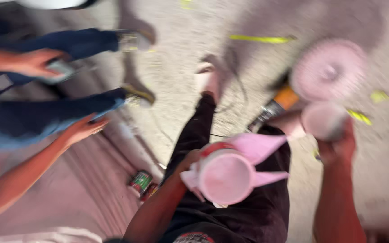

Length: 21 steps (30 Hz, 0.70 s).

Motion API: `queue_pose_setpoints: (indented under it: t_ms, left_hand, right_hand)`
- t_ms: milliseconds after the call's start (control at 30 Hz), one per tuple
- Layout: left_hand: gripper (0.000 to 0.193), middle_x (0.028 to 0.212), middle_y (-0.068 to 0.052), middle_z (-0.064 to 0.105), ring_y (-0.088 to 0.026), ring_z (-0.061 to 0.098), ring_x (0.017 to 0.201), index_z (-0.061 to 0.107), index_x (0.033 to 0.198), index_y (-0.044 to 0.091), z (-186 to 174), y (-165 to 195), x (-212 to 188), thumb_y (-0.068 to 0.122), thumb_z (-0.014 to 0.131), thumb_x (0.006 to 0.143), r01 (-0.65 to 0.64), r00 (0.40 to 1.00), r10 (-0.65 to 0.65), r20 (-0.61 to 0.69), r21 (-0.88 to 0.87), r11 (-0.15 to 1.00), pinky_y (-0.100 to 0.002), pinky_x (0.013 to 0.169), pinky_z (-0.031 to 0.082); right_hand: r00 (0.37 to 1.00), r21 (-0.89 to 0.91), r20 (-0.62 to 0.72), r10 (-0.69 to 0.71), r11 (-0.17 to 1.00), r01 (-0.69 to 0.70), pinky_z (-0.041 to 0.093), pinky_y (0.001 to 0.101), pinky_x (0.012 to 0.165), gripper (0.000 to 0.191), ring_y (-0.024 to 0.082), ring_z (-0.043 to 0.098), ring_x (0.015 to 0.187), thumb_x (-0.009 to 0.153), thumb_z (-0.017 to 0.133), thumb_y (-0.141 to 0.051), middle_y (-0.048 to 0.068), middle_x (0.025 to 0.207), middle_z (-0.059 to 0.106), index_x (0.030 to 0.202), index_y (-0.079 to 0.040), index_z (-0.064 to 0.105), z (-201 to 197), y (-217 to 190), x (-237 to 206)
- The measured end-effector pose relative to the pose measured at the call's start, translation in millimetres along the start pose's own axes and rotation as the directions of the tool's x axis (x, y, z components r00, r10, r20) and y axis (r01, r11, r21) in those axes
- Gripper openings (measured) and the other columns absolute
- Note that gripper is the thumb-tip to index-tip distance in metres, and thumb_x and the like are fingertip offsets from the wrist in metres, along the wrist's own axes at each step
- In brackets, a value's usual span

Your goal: The person kneels and wipes the lower edge of a white car bumper with a white cloth, then stands to continue wiping the rear bumper and side trim. The person uses a cloth to remove residue and clean the painted surfaces.

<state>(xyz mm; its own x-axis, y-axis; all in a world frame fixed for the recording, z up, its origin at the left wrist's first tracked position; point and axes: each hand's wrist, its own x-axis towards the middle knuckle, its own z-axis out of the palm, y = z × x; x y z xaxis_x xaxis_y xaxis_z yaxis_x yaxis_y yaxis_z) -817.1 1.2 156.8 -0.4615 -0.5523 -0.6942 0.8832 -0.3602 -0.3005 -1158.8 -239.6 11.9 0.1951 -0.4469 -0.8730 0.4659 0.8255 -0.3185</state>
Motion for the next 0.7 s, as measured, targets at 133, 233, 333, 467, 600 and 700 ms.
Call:
queue_pose_setpoints:
  t_ms: [133, 233, 333, 467, 600, 700]
  left_hand:
    - [0.057, 0.123, -0.023, 0.071, -0.03, 0.073, 0.109, 0.062, 0.132, -0.01, -21, 3, -25, 0.028, 0.078, 0.093, -0.085, 0.993, 0.088, -0.078, 0.039, 0.996, -0.045, 0.098, 0.058]
    - [0.056, 0.122, -0.022, 0.072, -0.03, 0.073, 0.108, 0.062, 0.131, -0.01, -38, 13, -52, 0.028, 0.078, 0.093, -0.198, 0.974, 0.204, -0.095, 0.072, 0.978, -0.044, 0.097, 0.058]
    - [0.055, 0.121, -0.022, 0.072, -0.03, 0.073, 0.107, 0.062, 0.13, -0.009, -50, 14, -64, 0.029, 0.078, 0.093, -0.266, 0.955, 0.271, -0.12, 0.059, 0.962, -0.044, 0.096, 0.059]
    - [0.054, 0.12, -0.021, 0.072, -0.029, 0.073, 0.105, 0.063, 0.129, -0.009, -66, -6, -54, 0.029, 0.078, 0.093, -0.279, 0.942, 0.281, -0.181, 0.038, 0.96, -0.044, 0.094, 0.059]
    - [0.053, 0.118, -0.021, 0.072, -0.029, 0.073, 0.103, 0.063, 0.127, -0.008, -89, -14, -44, 0.03, 0.078, 0.093, -0.287, 0.935, 0.288, -0.206, 0.034, 0.957, -0.044, 0.092, 0.059]
    - [0.052, 0.117, -0.02, 0.072, -0.028, 0.073, 0.102, 0.064, 0.126, -0.007, -105, -10, -34, 0.03, 0.078, 0.093, -0.266, 0.937, 0.271, -0.219, 0.053, 0.963, -0.043, 0.091, 0.06]
  right_hand:
    - [0.999, 0.026, -0.002, -0.047, 0.999, 0.047, 0.05, 0.0558, 0.117, 0.055, 0.033, 0.058, 0.141, 0.112, 0.05, -0.043, 0.012, 0.152, 0.055, 0.154, -0.007, 0.045, -21, 8, 65]
    - [0.999, -0.002, -0.046, -0.016, 1.0, 0.016, 0.049, 0.059, 0.111, 0.057, 0.035, 0.06, 0.14, 0.109, 0.052, -0.043, 0.013, 0.151, 0.056, 0.152, -0.006, 0.046, -22, 15, 96]
    - [1.0, -0.035, 0.004, 0.017, 0.999, -0.017, 0.05, 0.059, 0.113, 0.059, 0.035, 0.06, 0.142, 0.11, 0.052, -0.045, 0.012, 0.154, 0.057, 0.155, -0.007, 0.046, -18, 20, 120]
    - [0.998, -0.152, 0.016, 0.056, 0.987, -0.053, 0.051, 0.0587, 0.112, 0.061, 0.034, 0.059, 0.142, 0.109, 0.055, -0.049, 0.01, 0.156, 0.055, 0.156, -0.012, 0.046, -22, 29, 144]
    - [0.967, -0.197, -0.249, 0.05, 0.975, -0.101, 0.053, 0.058, 0.104, 0.06, 0.035, 0.061, 0.127, 0.105, 0.063, -0.049, 0.012, 0.145, 0.057, 0.152, -0.014, 0.048, -35, 37, 152]
    - [0.97, -0.251, -0.242, 0.029, 0.964, -0.091, 0.055, 0.0578, 0.101, 0.056, 0.037, 0.062, 0.121, 0.109, 0.062, -0.045, 0.015, 0.14, 0.054, 0.149, -0.01, 0.047, -36, 37, 147]
